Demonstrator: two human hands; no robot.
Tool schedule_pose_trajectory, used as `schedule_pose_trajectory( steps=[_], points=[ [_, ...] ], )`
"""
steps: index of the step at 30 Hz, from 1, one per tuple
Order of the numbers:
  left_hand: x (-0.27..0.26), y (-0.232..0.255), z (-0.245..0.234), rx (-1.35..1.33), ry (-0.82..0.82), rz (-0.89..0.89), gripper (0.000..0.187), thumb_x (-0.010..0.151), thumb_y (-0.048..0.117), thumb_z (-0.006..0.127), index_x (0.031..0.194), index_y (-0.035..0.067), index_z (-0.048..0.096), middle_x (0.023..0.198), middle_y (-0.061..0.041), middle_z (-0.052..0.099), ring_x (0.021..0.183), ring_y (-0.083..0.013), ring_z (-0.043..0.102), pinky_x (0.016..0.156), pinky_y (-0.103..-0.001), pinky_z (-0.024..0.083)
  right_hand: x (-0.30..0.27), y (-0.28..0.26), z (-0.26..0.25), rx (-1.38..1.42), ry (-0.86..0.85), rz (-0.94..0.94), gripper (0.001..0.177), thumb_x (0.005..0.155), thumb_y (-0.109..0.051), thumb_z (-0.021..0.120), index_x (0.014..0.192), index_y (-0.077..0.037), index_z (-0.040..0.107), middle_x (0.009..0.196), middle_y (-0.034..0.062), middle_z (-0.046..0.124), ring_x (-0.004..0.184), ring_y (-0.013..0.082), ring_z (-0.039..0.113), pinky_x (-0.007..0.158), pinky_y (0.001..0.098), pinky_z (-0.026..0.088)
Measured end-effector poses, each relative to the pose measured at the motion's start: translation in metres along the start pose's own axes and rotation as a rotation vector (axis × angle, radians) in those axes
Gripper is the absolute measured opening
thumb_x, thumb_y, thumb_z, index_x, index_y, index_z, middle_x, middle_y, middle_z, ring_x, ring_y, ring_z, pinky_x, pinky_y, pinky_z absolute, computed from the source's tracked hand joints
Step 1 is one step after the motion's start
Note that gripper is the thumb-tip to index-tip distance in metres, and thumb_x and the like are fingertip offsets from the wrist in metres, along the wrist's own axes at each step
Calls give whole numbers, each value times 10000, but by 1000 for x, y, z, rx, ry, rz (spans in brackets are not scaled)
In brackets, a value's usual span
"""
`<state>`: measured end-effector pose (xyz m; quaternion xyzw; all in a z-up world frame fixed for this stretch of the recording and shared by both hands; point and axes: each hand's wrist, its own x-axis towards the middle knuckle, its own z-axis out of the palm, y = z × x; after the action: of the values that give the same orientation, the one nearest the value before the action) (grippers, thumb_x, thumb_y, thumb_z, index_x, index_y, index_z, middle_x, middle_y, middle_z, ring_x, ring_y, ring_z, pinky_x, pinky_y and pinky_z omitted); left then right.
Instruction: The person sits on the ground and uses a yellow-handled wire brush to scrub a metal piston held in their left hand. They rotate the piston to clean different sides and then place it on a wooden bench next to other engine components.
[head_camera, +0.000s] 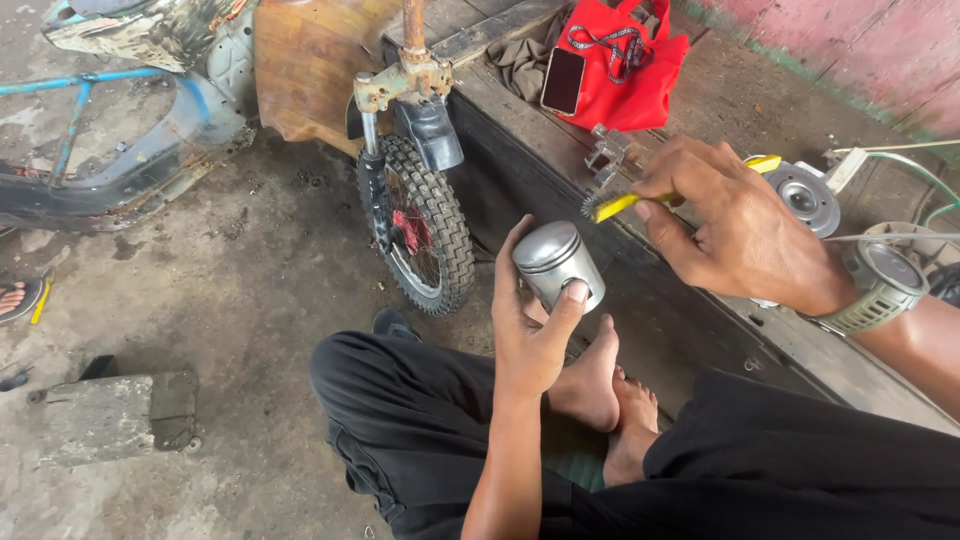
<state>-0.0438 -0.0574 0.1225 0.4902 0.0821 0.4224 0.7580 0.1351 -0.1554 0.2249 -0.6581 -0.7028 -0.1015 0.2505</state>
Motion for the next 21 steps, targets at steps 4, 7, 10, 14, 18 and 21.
schedule_pose_trajectory(
  steps=[4,7,10,14,18,21],
  points=[
    [0,-1,0,-21,-4,2,744,908,234,714,1540,66,360,1379,-168,612,1174,-224,619,1004,-353,535,6,25,1,-101,12,-62,85,979,-22,615,1055,-15,577,1028,119,676,941,308,659,828,451,442],
    [-3,4,1,56,1,34,755,900,308,730,1529,65,389,1343,-149,625,1173,-215,625,1009,-331,533,8,47,-3,-290,-26,-74,86,1030,-93,623,1028,-13,592,925,134,596,744,286,569,715,456,437],
    [-5,14,3,189,-3,76,724,899,391,705,1497,85,436,1302,-127,637,1144,-211,632,982,-326,540,11,67,-4,-468,14,-77,198,1018,-157,624,1053,10,524,1067,177,643,836,381,598,787,477,443],
    [-9,20,3,167,-84,98,752,873,400,718,1485,55,449,1274,-120,641,1121,-196,640,995,-316,524,18,79,-8,-884,39,-143,181,992,-223,653,931,-97,538,904,63,566,810,277,585,793,389,421],
    [-13,15,4,-55,-185,60,836,886,370,774,1531,0,391,1267,-136,620,1140,-205,620,1033,-336,507,19,84,-3,-1017,59,-153,164,1039,-218,635,921,-121,574,920,29,577,778,229,590,762,357,417],
    [-14,17,4,-83,-208,60,842,885,360,774,1531,-13,383,1251,-145,627,1135,-227,634,1036,-348,510,18,92,4,-1032,24,-119,151,1028,-272,629,989,-132,591,989,28,595,799,222,606,750,357,442]
  ],
)
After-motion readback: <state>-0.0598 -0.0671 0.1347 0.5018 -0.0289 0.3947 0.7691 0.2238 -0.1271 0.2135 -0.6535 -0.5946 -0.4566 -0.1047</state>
